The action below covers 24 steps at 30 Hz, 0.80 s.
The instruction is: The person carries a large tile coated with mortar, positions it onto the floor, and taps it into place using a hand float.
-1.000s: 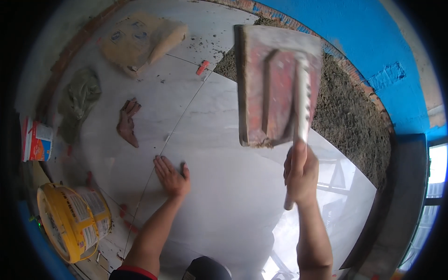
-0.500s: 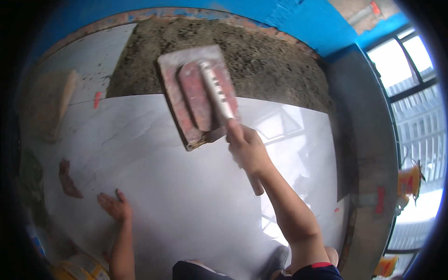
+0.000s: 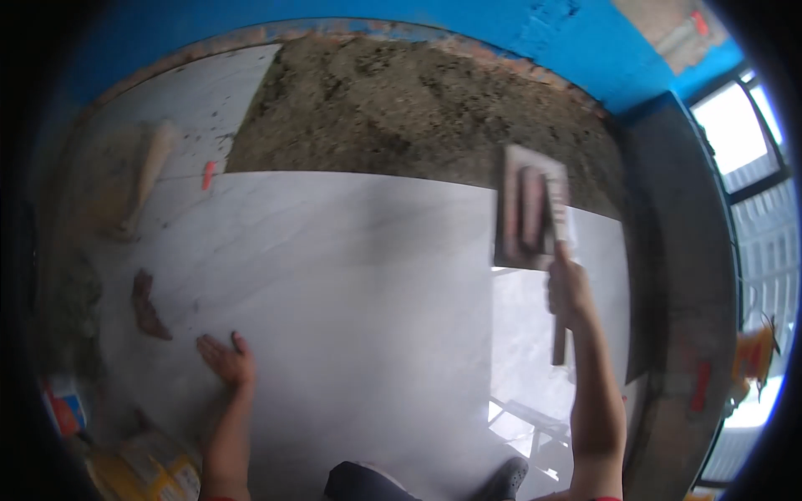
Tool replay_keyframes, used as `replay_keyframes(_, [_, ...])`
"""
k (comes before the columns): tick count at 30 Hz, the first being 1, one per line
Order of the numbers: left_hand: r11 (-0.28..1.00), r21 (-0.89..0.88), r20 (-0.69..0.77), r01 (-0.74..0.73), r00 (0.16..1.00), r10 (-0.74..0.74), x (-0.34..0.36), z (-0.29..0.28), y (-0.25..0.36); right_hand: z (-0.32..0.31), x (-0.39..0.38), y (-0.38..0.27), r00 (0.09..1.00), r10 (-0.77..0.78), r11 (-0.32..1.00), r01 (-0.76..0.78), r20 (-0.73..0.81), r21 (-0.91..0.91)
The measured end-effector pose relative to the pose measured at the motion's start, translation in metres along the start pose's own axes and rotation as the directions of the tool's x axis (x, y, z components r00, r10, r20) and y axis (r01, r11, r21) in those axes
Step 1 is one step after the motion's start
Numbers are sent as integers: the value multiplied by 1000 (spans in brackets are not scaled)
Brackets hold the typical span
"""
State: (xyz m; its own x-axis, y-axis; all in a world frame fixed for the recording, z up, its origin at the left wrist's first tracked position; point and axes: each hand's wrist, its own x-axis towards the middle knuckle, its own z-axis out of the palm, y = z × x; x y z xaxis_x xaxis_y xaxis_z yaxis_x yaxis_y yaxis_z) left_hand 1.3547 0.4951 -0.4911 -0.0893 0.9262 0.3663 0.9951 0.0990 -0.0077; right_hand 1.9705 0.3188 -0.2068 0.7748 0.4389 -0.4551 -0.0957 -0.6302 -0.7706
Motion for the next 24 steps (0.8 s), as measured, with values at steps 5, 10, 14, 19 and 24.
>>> replay_keyframes(5, [997,52,88,58,994,-62,4,-9,5,85,-51,92,873,-314,946,319,-373,-48])
replay_keyframes(10, [995,0,267,96,959,-92,14,-36,11,150,-42,114,950,283,934,-243,130,-261])
replay_keyframes(14, [992,-25,303,127,946,-114,16,-46,14,127,-51,13,932,78,970,10,353,-242])
replay_keyframes(19, [989,12,346,149,927,-143,14,-37,15,135,-119,12,884,-436,897,442,169,4])
replay_keyframes(24, [988,49,347,149,925,-156,13,-33,12,241,-130,109,876,-170,681,435,451,-589])
